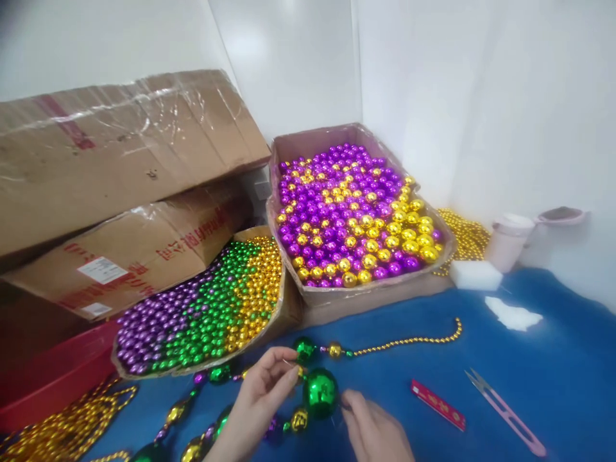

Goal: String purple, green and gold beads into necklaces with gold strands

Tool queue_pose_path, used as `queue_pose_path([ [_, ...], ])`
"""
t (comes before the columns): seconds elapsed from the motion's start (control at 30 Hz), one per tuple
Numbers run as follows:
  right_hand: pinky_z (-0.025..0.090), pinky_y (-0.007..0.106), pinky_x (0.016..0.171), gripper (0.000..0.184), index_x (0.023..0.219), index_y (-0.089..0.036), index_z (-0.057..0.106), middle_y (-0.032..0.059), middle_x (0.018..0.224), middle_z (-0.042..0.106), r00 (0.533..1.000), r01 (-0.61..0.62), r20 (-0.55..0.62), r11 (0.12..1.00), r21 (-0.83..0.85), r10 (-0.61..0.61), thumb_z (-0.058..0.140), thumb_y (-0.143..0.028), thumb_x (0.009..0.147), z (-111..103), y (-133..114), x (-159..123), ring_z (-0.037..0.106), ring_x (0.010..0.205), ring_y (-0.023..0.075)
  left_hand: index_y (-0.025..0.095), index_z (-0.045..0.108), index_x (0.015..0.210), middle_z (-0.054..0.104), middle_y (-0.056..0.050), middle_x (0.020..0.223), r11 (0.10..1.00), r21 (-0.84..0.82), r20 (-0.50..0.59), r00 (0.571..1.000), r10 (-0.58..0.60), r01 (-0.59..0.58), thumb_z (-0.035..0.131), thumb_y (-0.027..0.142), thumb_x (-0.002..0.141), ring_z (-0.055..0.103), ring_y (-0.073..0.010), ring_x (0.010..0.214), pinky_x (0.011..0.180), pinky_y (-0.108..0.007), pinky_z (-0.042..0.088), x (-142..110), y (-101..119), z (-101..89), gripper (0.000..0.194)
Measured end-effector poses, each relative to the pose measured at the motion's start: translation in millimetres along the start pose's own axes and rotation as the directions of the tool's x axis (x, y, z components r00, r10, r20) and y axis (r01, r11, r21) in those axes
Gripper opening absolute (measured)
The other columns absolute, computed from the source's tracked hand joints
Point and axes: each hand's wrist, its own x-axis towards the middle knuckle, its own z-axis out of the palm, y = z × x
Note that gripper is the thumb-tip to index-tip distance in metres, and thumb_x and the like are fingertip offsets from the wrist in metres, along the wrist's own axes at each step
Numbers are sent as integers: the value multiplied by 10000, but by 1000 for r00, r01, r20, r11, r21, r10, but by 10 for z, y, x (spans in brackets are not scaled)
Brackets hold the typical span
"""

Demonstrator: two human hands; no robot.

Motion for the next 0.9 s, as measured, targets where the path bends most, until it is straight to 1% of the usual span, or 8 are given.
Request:
queue_pose_path([
  [0.1,542,260,609,246,896,-219,551,61,821,672,999,-49,14,994,-98,51,312,-164,909,147,157,-52,679,706,174,165,641,819,679,-50,767,987,147,30,998,55,-58,604,342,827,600,-165,700,621,-245,452,13,-215,148,180],
  [0.23,527,227,568,263,1023,-250,575,65,987,658,997,-72,9,989,-130,74,380,-161,871,82,340,-108,687,680,156,181,687,760,708,-91,916,967,223,56,992,113,-123,596,331,827,634,-216,821,670,-263,462,-7,-279,234,188],
  [0.33,520,209,649,267,1061,-273,568,24,930,658,996,-84,7,992,-90,85,360,-185,919,-158,295,-21,677,742,134,219,695,828,718,-59,860,915,330,73,972,221,-233,585,305,837,645,-207,774,700,-265,467,-13,-57,200,140],
  [0.47,486,249,830,273,1166,-234,524,52,1050,628,1000,-31,-3,994,106,31,376,-194,941,-366,41,250,624,950,145,242,705,852,724,-47,814,882,365,80,954,288,-297,608,279,825,648,-211,753,692,-246,467,33,338,183,107],
  [0.63,520,234,720,251,983,-204,624,56,889,651,999,49,-19,989,140,-47,380,-193,929,-276,-79,457,656,802,157,212,701,765,708,-56,727,908,315,64,961,270,-276,627,282,806,632,-205,676,636,-238,459,116,536,232,110],
  [0.73,528,212,669,263,960,-198,635,62,853,658,997,62,-42,990,123,-57,374,-207,933,-219,18,454,670,751,154,197,686,764,701,-59,718,924,286,142,965,222,-255,608,325,819,626,-204,687,630,-239,459,211,613,217,159],
  [0.83,525,193,680,232,1028,-238,630,40,866,674,996,53,-83,991,124,-43,424,-226,924,-173,155,408,678,760,143,183,662,810,697,-67,775,923,253,235,944,233,-291,495,369,883,631,-200,719,625,-240,472,433,798,199,261],
  [0.9,525,178,670,221,1057,-247,629,27,847,691,992,48,-121,991,125,-32,463,-247,911,-120,233,383,684,737,135,177,643,832,690,-67,787,854,352,220,921,321,-382,390,374,925,632,-194,713,612,-245,473,679,944,221,334],
])
